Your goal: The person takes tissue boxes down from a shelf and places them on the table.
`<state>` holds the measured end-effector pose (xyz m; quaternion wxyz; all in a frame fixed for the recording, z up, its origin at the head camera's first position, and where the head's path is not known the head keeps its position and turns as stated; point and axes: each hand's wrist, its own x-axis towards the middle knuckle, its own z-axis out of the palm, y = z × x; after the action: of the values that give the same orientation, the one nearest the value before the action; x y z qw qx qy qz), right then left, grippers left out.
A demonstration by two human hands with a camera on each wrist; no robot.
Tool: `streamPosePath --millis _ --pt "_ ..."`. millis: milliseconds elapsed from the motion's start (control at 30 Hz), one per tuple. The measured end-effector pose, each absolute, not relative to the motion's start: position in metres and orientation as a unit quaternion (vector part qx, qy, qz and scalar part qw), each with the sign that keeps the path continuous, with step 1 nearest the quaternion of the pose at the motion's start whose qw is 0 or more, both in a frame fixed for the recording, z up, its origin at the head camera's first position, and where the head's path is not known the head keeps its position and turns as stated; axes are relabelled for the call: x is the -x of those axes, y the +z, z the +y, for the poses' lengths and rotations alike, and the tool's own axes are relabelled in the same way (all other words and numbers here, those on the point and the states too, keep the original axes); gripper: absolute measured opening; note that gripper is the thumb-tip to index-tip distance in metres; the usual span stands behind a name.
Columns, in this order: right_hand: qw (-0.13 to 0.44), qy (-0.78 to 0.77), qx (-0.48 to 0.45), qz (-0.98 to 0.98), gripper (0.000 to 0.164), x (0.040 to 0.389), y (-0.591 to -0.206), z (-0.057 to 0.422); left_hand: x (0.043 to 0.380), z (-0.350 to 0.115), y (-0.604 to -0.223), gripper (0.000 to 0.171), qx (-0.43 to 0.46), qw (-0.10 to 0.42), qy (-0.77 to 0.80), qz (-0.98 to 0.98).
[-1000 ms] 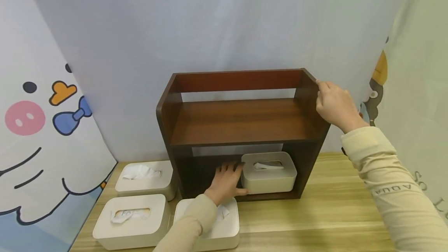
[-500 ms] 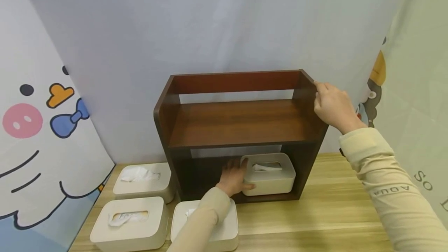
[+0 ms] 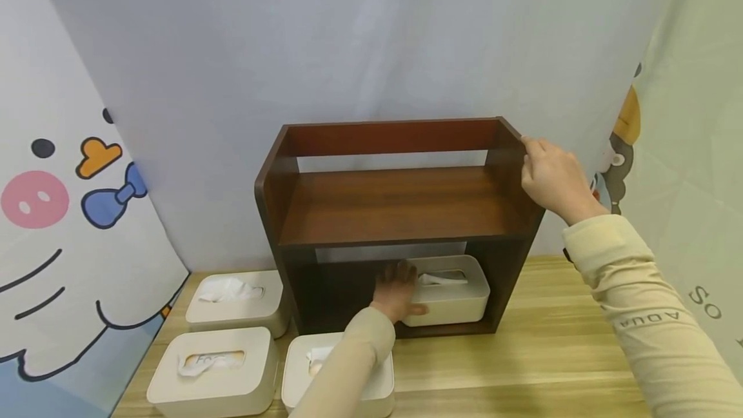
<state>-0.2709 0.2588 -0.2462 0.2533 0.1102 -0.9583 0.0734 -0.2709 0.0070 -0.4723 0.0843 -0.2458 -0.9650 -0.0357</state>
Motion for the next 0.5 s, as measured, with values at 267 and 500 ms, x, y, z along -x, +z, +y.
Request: streamPosePath --millis 267,500 --pt "0.266 0.075 -0.115 -0.954 0.041 0.2723 -0.2498 0.2589 0.2758 0.0117 -0.4709 0.093 0.23 0.03 -0.04 -0.972" --pt "0.255 0.078 -0.112 -0.957 0.042 0.2706 -0.2469 0.2599 0.2803 0.0171 -0.4697 0.098 0.223 0.0 -0.071 -0.972"
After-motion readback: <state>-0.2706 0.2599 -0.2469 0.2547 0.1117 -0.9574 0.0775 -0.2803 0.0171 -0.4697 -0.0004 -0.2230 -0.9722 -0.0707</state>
